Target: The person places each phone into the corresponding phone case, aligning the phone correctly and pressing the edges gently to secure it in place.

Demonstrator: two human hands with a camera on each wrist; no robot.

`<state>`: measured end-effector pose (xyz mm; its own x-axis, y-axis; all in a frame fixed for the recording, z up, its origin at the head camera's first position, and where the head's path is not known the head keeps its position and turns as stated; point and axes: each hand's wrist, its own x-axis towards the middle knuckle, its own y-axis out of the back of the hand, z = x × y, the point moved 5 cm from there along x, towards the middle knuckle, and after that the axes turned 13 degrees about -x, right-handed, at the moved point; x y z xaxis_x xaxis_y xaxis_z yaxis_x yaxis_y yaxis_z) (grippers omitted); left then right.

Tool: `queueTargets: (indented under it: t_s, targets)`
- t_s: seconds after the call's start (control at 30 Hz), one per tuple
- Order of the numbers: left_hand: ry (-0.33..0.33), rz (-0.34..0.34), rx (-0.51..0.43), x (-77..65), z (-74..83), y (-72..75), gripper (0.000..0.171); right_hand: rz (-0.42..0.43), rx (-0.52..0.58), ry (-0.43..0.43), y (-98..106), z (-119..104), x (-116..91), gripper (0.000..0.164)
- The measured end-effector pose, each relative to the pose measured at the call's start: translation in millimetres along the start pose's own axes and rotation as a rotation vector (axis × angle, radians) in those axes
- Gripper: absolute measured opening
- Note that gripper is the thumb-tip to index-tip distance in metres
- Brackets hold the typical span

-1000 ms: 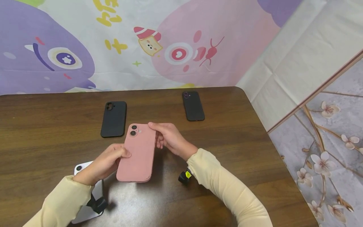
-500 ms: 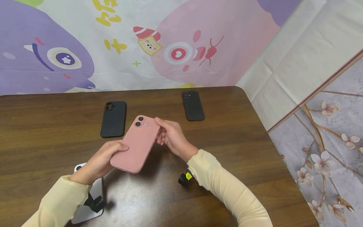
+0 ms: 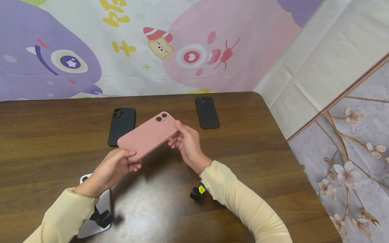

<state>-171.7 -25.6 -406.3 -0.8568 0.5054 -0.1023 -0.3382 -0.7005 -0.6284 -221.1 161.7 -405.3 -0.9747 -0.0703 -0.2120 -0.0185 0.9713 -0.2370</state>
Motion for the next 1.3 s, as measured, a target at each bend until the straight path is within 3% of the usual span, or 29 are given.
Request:
queueTargets:
  t_s: [0.43,0.83,1.0,1.3]
  targets:
    - [0.000,0.047,0.027,7.9,-1.2,-3.9,0.029,0.047,0.016,0.030,-6.5,-1.3,-7.8,0.025]
    - [-0.113,0.210,0.003,21.5,-10.0,-10.2,0.017,0.035,0.037,0.057,-19.6,0.1,-23.0,0.024]
    - [-0.127,0.252,0.027,29.5,-16.5,-18.0,0.017,-0.012,0.053,0.070,-32.1,-0.5,-33.2,0.022]
    - [-0.241,0.371,0.098,30.2,-14.1,-18.8,0.010,-0.074,0.031,0.077,-39.5,0.9,-39.6,0.017]
